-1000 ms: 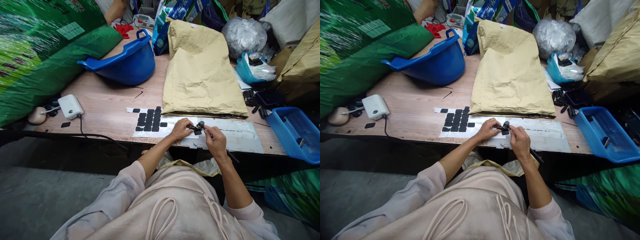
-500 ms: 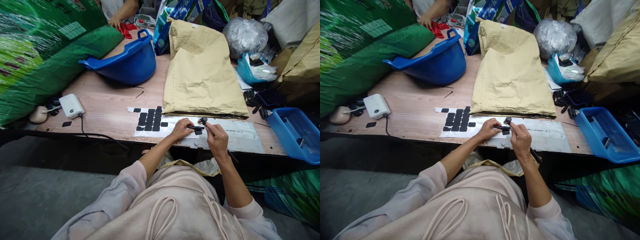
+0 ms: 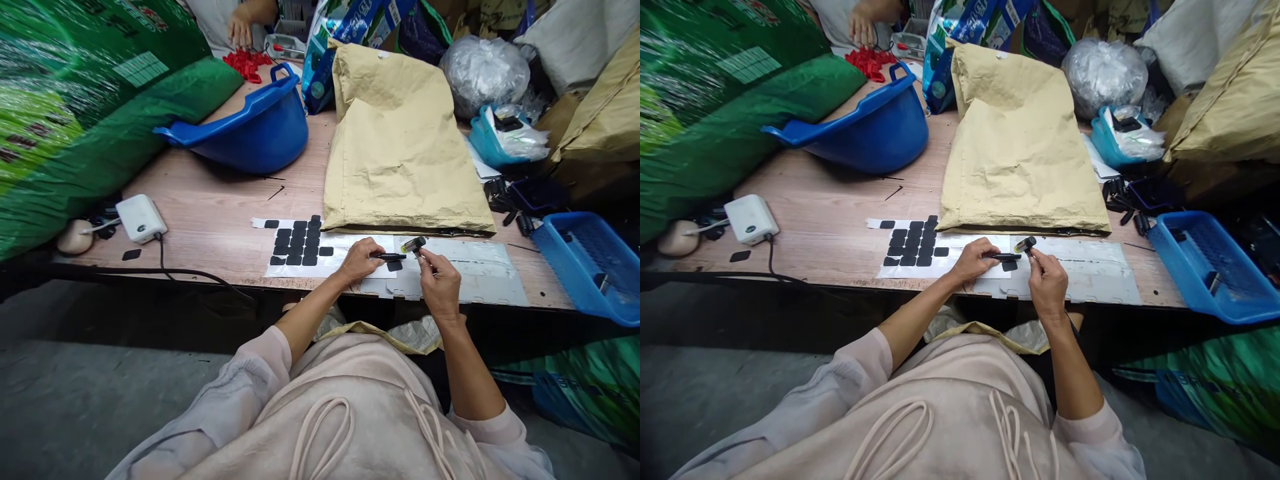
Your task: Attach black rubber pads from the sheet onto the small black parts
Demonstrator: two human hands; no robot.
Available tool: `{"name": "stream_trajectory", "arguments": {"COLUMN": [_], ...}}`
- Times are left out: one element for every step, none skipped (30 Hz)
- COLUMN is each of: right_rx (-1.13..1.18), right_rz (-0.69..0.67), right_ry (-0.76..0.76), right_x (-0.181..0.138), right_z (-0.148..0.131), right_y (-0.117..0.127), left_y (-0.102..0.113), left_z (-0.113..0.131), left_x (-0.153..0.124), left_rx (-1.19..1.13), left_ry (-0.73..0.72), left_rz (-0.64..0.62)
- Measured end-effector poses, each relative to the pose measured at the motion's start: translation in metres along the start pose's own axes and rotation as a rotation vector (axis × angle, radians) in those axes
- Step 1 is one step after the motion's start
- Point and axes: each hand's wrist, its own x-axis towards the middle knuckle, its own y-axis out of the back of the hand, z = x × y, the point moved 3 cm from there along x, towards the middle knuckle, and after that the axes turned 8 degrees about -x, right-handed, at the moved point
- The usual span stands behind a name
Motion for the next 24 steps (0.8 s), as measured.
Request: {"name": "stream_trajectory", "arguments": {"right_rx": [0.004, 0.008, 0.01, 0.011, 0.01, 0.008, 0.006, 0.004, 0.003, 0.002, 0.001, -0.001, -0.003, -0.004, -0.006, -0.009, -0.012, -0.015, -0.018, -0.021, -0.024, -0.028, -0.032, -0.035], "right_rz": [-0.005, -0.011, -0.016, -0.022, -0.026, -0.03, -0.032, -0.032, -0.03, -0.026, -0.021, -0.014, -0.009, -0.005, -0.004, -0.005, -0.008, -0.012, -0.016, -0.021, -0.026, -0.029, -0.026, -0.017], "right_ry": [-0.012, -0.023, -0.033, -0.041, -0.047, -0.05, -0.05, -0.047, -0.042, -0.038, -0.035, -0.036, -0.04, -0.045, -0.051, -0.053, -0.05, -0.043, -0.032, -0.019, -0.003, 0.016, 0.037, 0.061], "right_x": [0.0, 0.0, 0.0, 0.001, 0.001, 0.001, 0.001, 0.001, 0.001, 0.001, 0.001, 0.001, 0.001, 0.0, 0.0, 0.0, 0.0, 0.0, 0.0, 0.001, 0.002, 0.003, 0.004, 0.006], "right_z": [0.001, 0.001, 0.002, 0.003, 0.003, 0.004, 0.004, 0.005, 0.005, 0.005, 0.005, 0.006, 0.006, 0.007, 0.008, 0.008, 0.008, 0.008, 0.007, 0.004, 0.001, -0.003, -0.009, -0.015], "right_y": [0.0, -0.001, -0.001, -0.002, -0.003, -0.004, -0.005, -0.006, -0.007, -0.007, -0.007, -0.007, -0.007, -0.007, -0.007, -0.007, -0.007, -0.008, -0.008, -0.008, -0.007, -0.005, -0.003, 0.0], "left_y": [0.0, 0.0, 0.0, 0.0, 0.0, 0.0, 0.0, 0.0, 0.0, 0.0, 0.0, 0.0, 0.0, 0.0, 0.0, 0.0, 0.0, 0.001, 0.001, 0.002, 0.002, 0.002, 0.002, 0.002], "left_z": [0.0, 0.0, 0.0, 0.0, 0.0, 0.0, 0.0, 0.0, 0.0, 0.0, 0.0, 0.0, 0.0, 0.001, 0.001, 0.001, 0.002, 0.003, 0.004, 0.005, 0.006, 0.007, 0.008, 0.009], "left_x": [0.0, 0.0, 0.0, 0.0, 0.0, 0.0, -0.001, 0.0, 0.0, 0.0, 0.0, 0.0, 0.0, -0.001, -0.001, -0.001, -0.001, -0.002, -0.002, -0.002, -0.003, -0.003, -0.003, -0.003], "left_rx": [0.004, 0.007, 0.008, 0.008, 0.006, 0.003, 0.0, -0.002, -0.002, 0.001, 0.006, 0.011, 0.018, 0.023, 0.026, 0.028, 0.028, 0.028, 0.027, 0.026, 0.025, 0.024, 0.024, 0.027], "left_ry": [-0.003, -0.006, -0.009, -0.012, -0.014, -0.016, -0.018, -0.018, -0.017, -0.017, -0.016, -0.014, -0.012, -0.011, -0.009, -0.007, -0.006, -0.005, -0.004, -0.002, -0.002, -0.002, -0.004, -0.006], "left_rz": [0.001, 0.001, 0.001, 0.002, 0.002, 0.002, 0.002, 0.002, 0.001, 0.0, 0.0, 0.002, 0.002, 0.002, 0.001, -0.002, -0.005, -0.008, -0.008, -0.008, -0.006, -0.008, -0.011, -0.015]}}
